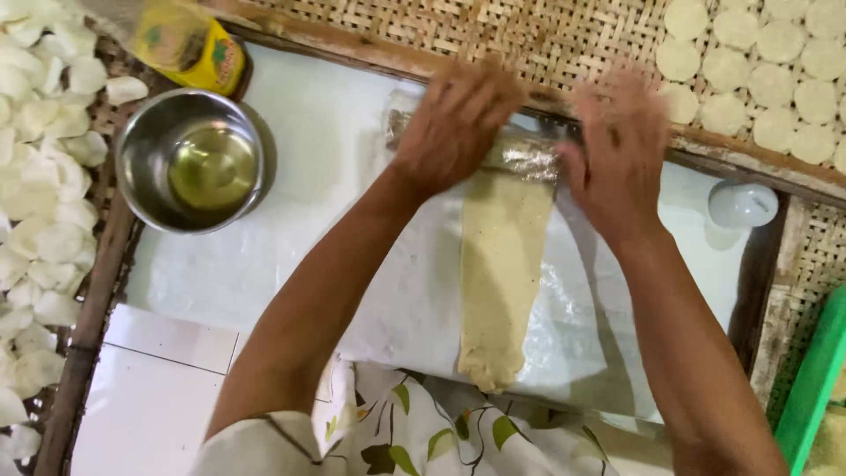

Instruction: Rolling out dough on a flat surface using a rolling pin.

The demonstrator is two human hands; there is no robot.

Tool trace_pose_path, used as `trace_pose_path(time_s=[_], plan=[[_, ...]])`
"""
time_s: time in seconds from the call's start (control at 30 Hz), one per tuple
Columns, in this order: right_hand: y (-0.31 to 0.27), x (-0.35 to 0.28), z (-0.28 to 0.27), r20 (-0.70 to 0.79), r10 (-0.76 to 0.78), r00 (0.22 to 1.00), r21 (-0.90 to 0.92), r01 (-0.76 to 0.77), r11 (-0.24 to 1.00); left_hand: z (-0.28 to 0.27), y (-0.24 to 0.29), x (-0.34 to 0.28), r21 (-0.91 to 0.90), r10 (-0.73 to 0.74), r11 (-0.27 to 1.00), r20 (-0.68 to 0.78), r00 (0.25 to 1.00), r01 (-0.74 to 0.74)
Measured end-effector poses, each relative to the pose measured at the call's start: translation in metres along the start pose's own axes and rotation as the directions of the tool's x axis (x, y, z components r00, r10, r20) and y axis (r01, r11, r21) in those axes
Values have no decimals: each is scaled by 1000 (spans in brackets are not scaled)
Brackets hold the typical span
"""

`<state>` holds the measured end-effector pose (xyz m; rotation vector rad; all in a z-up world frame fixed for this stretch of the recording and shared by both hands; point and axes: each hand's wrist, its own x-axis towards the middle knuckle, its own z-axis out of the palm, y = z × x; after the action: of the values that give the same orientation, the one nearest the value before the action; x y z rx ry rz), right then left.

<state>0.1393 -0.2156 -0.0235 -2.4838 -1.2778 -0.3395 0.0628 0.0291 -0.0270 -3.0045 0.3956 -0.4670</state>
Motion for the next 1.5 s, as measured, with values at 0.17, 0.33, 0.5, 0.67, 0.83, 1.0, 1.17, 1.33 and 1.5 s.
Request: trace_pose_path(time_s=[0.17,0.33,0.5,0.67,0.83,1.0,1.17,1.33,1.5], plan=[[8,-30,0,266,-75,961,-277,151,949,24,5,-49,47,19,999,-139,990,-13],[22,-19,-7,309,8,951,-282,84,956,52,-10,-38,76,-3,997,-312,950,28],[-32,-52,-85,124,-27,992,-230,55,972,-82,20,-63,142,26,990,-229,973,7],[-79,-155,-69,362,155,919,-39,-152,988,-88,94,-167,29,3,1000,-61,998,-1],[-109,-209,-50,369,75,926,-36,-67,997,-75,143,-216,-134,-91,985,113,989,106],[-127,-205,-31,94,178,980,-113,-167,979,-62,172,-202,-178,-496,859,-48,867,481],[-124,-153,-18,-39,173,984,-150,-177,973,-62,144,-164,-176,-552,825,-46,832,538],[-107,-121,-3,-78,253,964,-127,-261,957,-48,114,-137,-203,-532,827,22,847,525],[-91,-69,-18,72,228,971,-77,-223,972,-32,85,-109,-285,-427,770,436,792,571]])
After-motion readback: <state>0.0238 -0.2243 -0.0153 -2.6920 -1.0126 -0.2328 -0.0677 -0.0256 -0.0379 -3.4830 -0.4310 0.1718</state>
